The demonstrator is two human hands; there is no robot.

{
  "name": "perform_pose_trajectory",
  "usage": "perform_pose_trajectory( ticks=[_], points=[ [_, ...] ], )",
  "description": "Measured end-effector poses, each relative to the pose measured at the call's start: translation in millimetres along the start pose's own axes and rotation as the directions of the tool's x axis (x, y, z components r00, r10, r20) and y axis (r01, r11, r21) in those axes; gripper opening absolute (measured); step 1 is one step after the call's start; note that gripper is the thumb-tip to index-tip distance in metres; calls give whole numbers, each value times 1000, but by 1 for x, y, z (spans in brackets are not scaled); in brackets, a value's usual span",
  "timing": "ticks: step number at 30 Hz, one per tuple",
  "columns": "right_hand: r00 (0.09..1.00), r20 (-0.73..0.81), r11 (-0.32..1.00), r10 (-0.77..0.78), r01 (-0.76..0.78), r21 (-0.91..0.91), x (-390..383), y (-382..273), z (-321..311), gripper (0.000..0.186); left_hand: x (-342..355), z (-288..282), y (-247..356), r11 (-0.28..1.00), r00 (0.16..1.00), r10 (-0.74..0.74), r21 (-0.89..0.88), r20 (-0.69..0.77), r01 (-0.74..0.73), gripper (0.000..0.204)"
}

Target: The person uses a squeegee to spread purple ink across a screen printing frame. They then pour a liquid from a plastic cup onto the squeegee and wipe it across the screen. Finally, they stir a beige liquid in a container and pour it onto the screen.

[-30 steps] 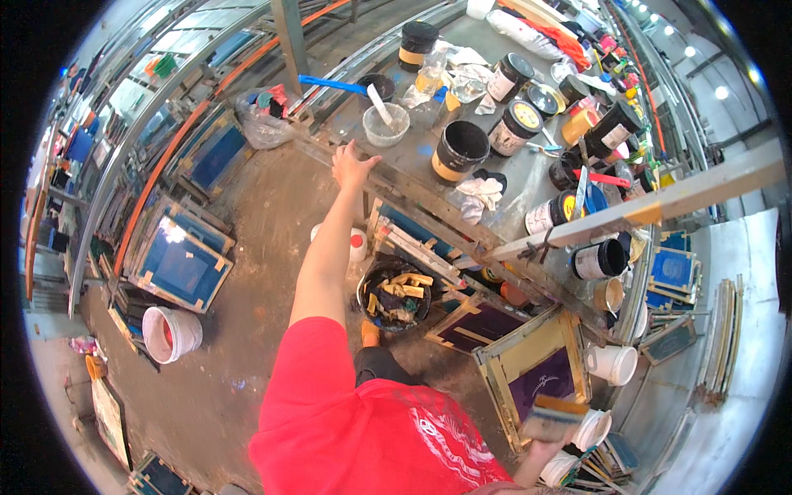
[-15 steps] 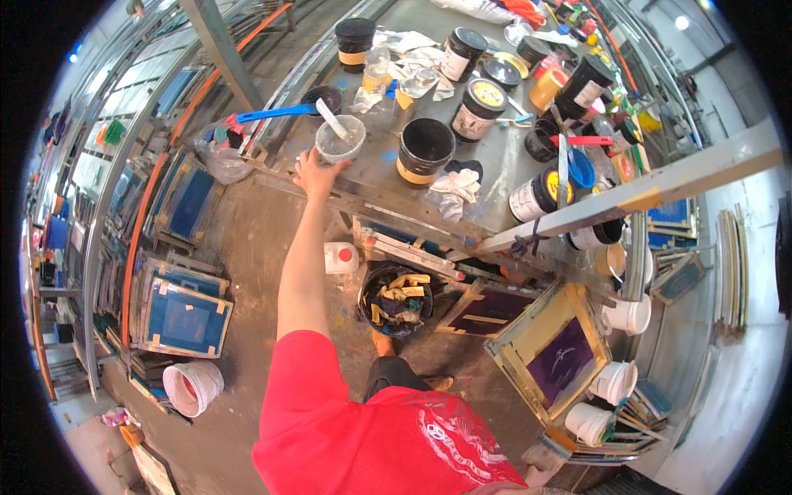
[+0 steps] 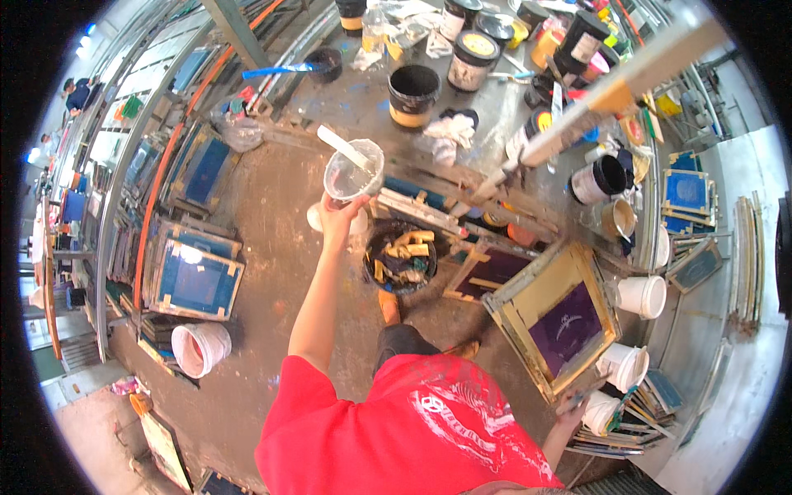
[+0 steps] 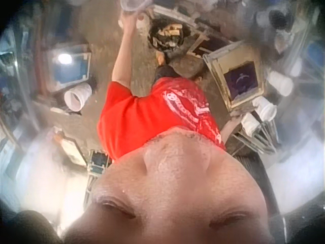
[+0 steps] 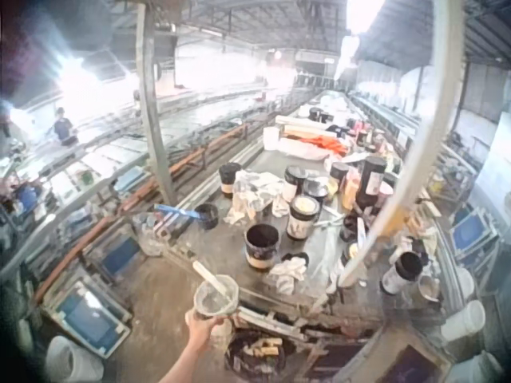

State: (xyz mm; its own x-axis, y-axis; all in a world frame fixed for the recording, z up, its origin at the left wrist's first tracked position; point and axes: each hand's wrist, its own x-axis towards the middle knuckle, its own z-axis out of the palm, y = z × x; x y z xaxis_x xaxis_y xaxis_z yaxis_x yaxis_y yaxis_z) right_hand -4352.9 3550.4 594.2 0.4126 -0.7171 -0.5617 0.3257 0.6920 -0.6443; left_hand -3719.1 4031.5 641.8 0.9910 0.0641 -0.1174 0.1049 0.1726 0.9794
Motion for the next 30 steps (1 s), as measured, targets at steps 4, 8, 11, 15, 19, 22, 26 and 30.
perform_pose_trajectory(
  ticks=[4,8,11,15,19,22,26,30],
  points=[
    [954,151,877,258,-297,378,61,-31,71,33,-127,41,5,948,998,-52,-313,27,58,82],
    [934,184,938,305,-329,114,128,-77,73,32,-228,104,-2,919,987,-120,-364,105,151,90],
    [961,148,966,235,-215,-142,167,-106,81,30,-292,138,-4,946,984,-121,-285,134,155,95],
    [889,343,951,304,-264,-158,220,-159,74,40,-356,153,3,979,981,-111,-152,161,136,100],
    [878,427,974,219,-220,-47,259,-207,30,42,-410,186,23,973,977,-33,-218,210,80,111],
    [930,348,993,115,-108,-41,242,-205,33,48,-445,189,24,982,964,-23,-174,265,71,118],
    [933,347,996,92,-81,-45,229,-217,33,48,-487,202,22,987,955,35,-157,296,13,121],
    [847,504,981,172,-191,-14,226,-240,11,54,-543,210,9,982,956,112,-180,273,-64,124]
  ],
)
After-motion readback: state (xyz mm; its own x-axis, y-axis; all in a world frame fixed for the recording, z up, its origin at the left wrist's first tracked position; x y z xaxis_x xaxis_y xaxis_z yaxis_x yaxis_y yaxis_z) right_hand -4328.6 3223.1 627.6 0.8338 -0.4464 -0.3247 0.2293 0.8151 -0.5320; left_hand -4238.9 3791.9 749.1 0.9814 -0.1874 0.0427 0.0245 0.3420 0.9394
